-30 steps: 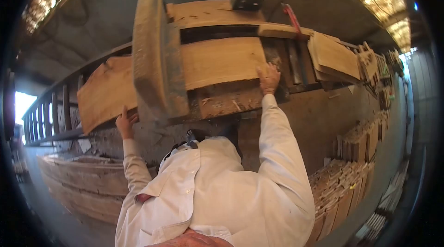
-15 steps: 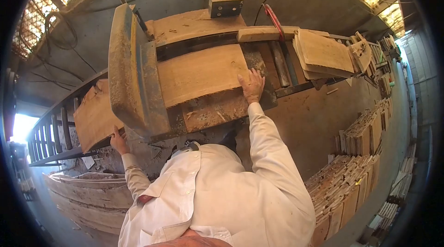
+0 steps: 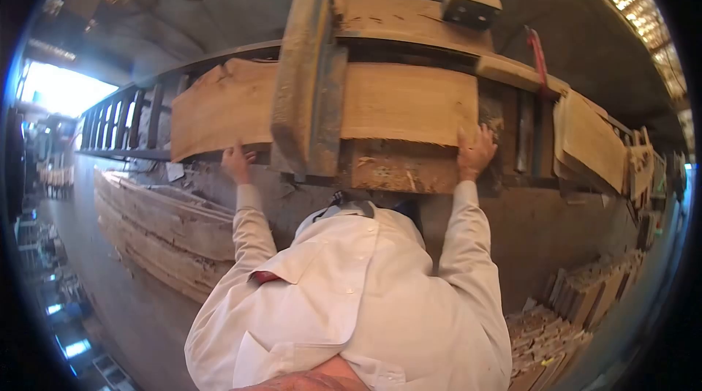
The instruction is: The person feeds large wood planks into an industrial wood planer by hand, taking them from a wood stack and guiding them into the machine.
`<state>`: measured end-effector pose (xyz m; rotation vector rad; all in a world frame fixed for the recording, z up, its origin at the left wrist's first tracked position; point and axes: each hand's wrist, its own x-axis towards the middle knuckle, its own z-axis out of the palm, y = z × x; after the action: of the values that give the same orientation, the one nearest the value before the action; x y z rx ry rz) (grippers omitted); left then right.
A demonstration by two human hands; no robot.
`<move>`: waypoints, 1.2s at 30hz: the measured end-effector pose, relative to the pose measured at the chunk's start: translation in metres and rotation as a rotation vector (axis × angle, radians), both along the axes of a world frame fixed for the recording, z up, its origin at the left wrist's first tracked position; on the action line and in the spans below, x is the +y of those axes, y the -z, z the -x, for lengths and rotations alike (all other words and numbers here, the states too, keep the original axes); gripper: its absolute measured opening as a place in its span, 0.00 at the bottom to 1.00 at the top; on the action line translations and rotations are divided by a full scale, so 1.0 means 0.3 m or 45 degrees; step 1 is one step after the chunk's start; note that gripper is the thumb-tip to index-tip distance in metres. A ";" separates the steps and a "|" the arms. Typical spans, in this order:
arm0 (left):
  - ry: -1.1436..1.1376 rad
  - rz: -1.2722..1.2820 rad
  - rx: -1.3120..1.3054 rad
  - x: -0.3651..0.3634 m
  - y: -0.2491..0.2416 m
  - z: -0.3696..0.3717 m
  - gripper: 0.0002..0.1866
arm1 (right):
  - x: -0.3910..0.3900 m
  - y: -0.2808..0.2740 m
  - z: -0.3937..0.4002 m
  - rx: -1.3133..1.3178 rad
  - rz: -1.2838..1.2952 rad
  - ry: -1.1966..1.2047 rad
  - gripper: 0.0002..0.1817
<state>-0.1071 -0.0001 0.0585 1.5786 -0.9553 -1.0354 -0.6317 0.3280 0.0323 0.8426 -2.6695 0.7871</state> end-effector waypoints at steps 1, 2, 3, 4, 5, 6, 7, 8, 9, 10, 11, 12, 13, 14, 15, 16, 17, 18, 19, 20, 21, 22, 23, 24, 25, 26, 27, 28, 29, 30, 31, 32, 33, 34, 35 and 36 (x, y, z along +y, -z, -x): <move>-0.004 0.004 0.022 0.002 -0.013 0.005 0.20 | 0.002 0.016 0.008 -0.007 0.023 -0.011 0.36; -0.008 0.005 0.050 0.004 -0.022 0.007 0.20 | -0.002 0.014 0.005 -0.027 0.001 -0.009 0.36; -0.008 0.004 0.061 0.004 -0.026 0.007 0.20 | -0.003 0.000 0.001 -0.044 -0.024 -0.006 0.37; -0.004 0.000 0.075 0.005 -0.028 0.006 0.20 | -0.004 -0.011 -0.002 -0.058 -0.052 0.001 0.37; 0.004 -0.006 0.089 0.007 -0.030 0.003 0.20 | -0.008 -0.012 -0.004 -0.072 -0.043 0.002 0.37; 0.010 -0.008 0.100 0.010 -0.032 0.000 0.20 | -0.011 -0.013 -0.007 -0.086 -0.036 0.008 0.37; 0.021 -0.011 0.111 0.011 -0.034 -0.003 0.20 | -0.014 -0.015 -0.008 -0.099 -0.029 0.018 0.37; 0.039 -0.015 0.122 0.010 -0.038 -0.008 0.20 | -0.017 -0.016 -0.008 -0.125 -0.030 0.027 0.38; 0.044 -0.007 0.138 0.009 -0.042 -0.013 0.20 | -0.019 -0.013 -0.013 -0.128 -0.031 0.026 0.38; 0.052 0.000 0.158 0.009 -0.041 -0.015 0.20 | -0.020 -0.014 -0.014 -0.127 -0.033 0.029 0.38; 0.061 0.007 0.180 0.010 -0.039 -0.014 0.20 | -0.019 -0.018 -0.013 -0.124 -0.035 0.033 0.38; 0.069 0.007 0.187 0.011 -0.038 -0.013 0.20 | -0.016 -0.022 -0.012 -0.129 -0.032 0.032 0.38; 0.077 0.010 0.193 0.011 -0.038 -0.015 0.20 | -0.018 -0.024 -0.013 -0.134 -0.026 0.030 0.38; 0.084 0.013 0.198 0.008 -0.040 -0.021 0.20 | -0.023 -0.022 -0.014 -0.140 -0.021 0.028 0.38; 0.088 0.014 0.191 0.004 -0.043 -0.027 0.20 | -0.028 -0.017 -0.015 -0.142 -0.020 0.026 0.39; 0.095 0.011 0.186 0.005 -0.043 -0.029 0.21 | -0.028 -0.016 -0.016 -0.143 -0.023 0.027 0.39; 0.103 0.007 0.181 0.006 -0.041 -0.028 0.21 | -0.026 -0.016 -0.012 -0.144 -0.027 0.029 0.39; 0.106 0.005 0.178 0.007 -0.041 -0.029 0.21 | -0.023 -0.014 -0.010 -0.149 -0.035 0.030 0.40; 0.111 0.005 0.174 0.007 -0.043 -0.031 0.21 | -0.023 -0.016 -0.011 -0.154 -0.041 0.031 0.40; 0.114 0.009 0.170 0.003 -0.044 -0.029 0.21 | -0.026 -0.019 -0.010 -0.161 -0.044 0.030 0.40; 0.119 0.000 0.166 -0.003 -0.042 -0.027 0.21 | -0.027 -0.022 -0.009 -0.163 -0.037 0.032 0.40; 0.121 -0.009 0.160 -0.004 -0.043 -0.027 0.21 | -0.026 -0.023 -0.008 -0.167 -0.031 0.031 0.40; 0.119 -0.017 0.153 -0.003 -0.045 -0.031 0.21 | -0.025 -0.023 -0.011 -0.172 -0.024 0.026 0.40; 0.114 -0.029 0.128 0.002 -0.049 -0.034 0.21 | -0.022 -0.023 -0.019 -0.190 -0.017 0.032 0.40; 0.105 -0.037 0.106 0.007 -0.071 -0.025 0.22 | -0.023 -0.028 -0.025 -0.204 -0.007 0.034 0.41; 0.092 -0.043 0.090 0.010 -0.086 -0.016 0.22 | -0.029 -0.037 -0.024 -0.213 0.005 0.032 0.41; 0.094 -0.043 0.111 0.012 -0.082 -0.015 0.22 | -0.032 -0.048 -0.024 -0.210 -0.014 0.036 0.41; 0.094 -0.040 0.131 0.010 -0.073 -0.017 0.22 | -0.030 -0.048 -0.028 -0.207 -0.032 0.040 0.42; 0.096 -0.035 0.148 0.008 -0.067 -0.022 0.23 | -0.027 -0.049 -0.032 -0.208 -0.048 0.044 0.42; 0.079 -0.062 0.141 0.004 -0.060 -0.025 0.23 | -0.025 -0.051 -0.032 -0.211 -0.036 0.041 0.42; 0.063 -0.087 0.133 -0.001 -0.063 -0.024 0.23 | -0.023 -0.051 -0.036 -0.216 -0.022 0.039 0.43; 0.053 -0.113 0.125 -0.006 -0.065 -0.026 0.23 | -0.026 -0.049 -0.035 -0.221 -0.008 0.043 0.43; 0.062 -0.127 0.168 -0.010 -0.065 -0.033 0.23 | -0.028 -0.047 -0.028 -0.275 0.036 0.006 0.41; 0.078 -0.147 0.213 -0.009 -0.067 -0.042 0.23 | -0.022 -0.055 -0.026 -0.327 0.073 -0.025 0.40; 0.097 -0.169 0.259 -0.010 -0.069 -0.048 0.23 | -0.009 -0.067 -0.021 -0.378 0.109 -0.053 0.38; 0.124 -0.211 0.277 -0.015 -0.070 -0.051 0.24 | 0.003 -0.071 -0.028 -0.469 0.370 -0.041 0.35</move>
<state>-0.0919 -0.0047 0.0796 1.5266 -0.8206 -1.3544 -0.6233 0.3289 0.0535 0.7255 -2.7446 1.4188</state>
